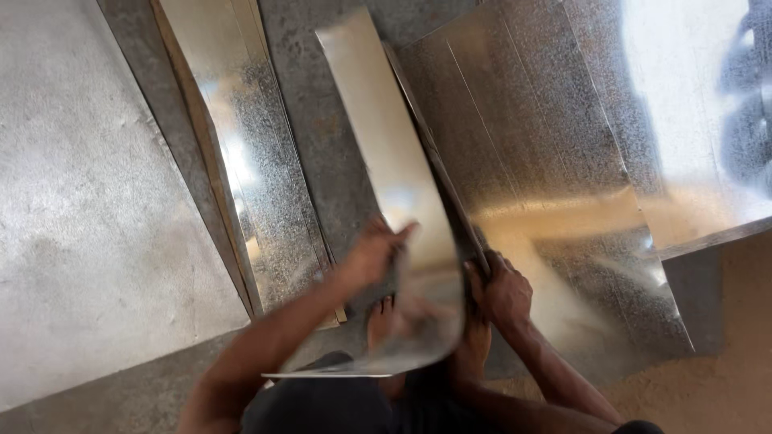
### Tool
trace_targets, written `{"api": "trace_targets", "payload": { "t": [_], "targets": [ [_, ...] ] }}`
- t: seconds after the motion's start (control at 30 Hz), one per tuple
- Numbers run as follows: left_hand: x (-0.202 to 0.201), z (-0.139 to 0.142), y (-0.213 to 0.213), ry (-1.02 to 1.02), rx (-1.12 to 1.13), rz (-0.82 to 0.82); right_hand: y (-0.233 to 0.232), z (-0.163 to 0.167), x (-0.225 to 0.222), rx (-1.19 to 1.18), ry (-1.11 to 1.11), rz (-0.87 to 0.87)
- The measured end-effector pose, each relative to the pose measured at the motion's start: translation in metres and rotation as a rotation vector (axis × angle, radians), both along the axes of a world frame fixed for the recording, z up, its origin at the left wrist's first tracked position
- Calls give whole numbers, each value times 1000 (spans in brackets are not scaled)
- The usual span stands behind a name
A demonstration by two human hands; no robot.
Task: The person sits on the workshop floor and cuts galvanized sheet metal into long strips using large hand shears. They align each sheet, snip along it, and set the cut strips onto a growing pile beside them, handling sheets one at a time.
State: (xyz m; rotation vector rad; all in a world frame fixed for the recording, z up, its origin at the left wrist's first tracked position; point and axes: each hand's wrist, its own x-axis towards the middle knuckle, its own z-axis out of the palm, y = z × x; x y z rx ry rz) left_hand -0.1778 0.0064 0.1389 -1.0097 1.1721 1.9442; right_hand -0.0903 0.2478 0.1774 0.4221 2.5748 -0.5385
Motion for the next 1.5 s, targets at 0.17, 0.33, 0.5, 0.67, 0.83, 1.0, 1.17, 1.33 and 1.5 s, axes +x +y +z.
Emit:
{"api": "trace_targets", "payload": {
  "t": [0.17,0.33,0.5,0.67,0.83,1.0,1.17,1.33,1.5],
  "targets": [
    [-144,-5,-159,380,-301,-349,-9,16,16,-23,-140,101],
    [-186,33,-242,282,-726,-372,30,41,26,-52,345,239],
    [-161,26,-240,395,-941,-337,185,32,13,541,307,35],
    [-100,29,-208,857,-1672,-513,263,3,26,314,97,-196],
    [21,70,-128,1018,-1267,-741,282,30,17,-137,109,-429],
    [96,91,-106,689,-1355,-1005,276,56,-33,-158,211,-603],
    [118,68,-110,587,-1377,-1054,229,24,-162,-767,159,-616],
    [111,45,-107,538,-1429,-1189,152,-8,-264,-605,364,-458],
    [111,41,-117,511,-1486,-1212,97,14,-280,388,978,-8]
  ]
}}
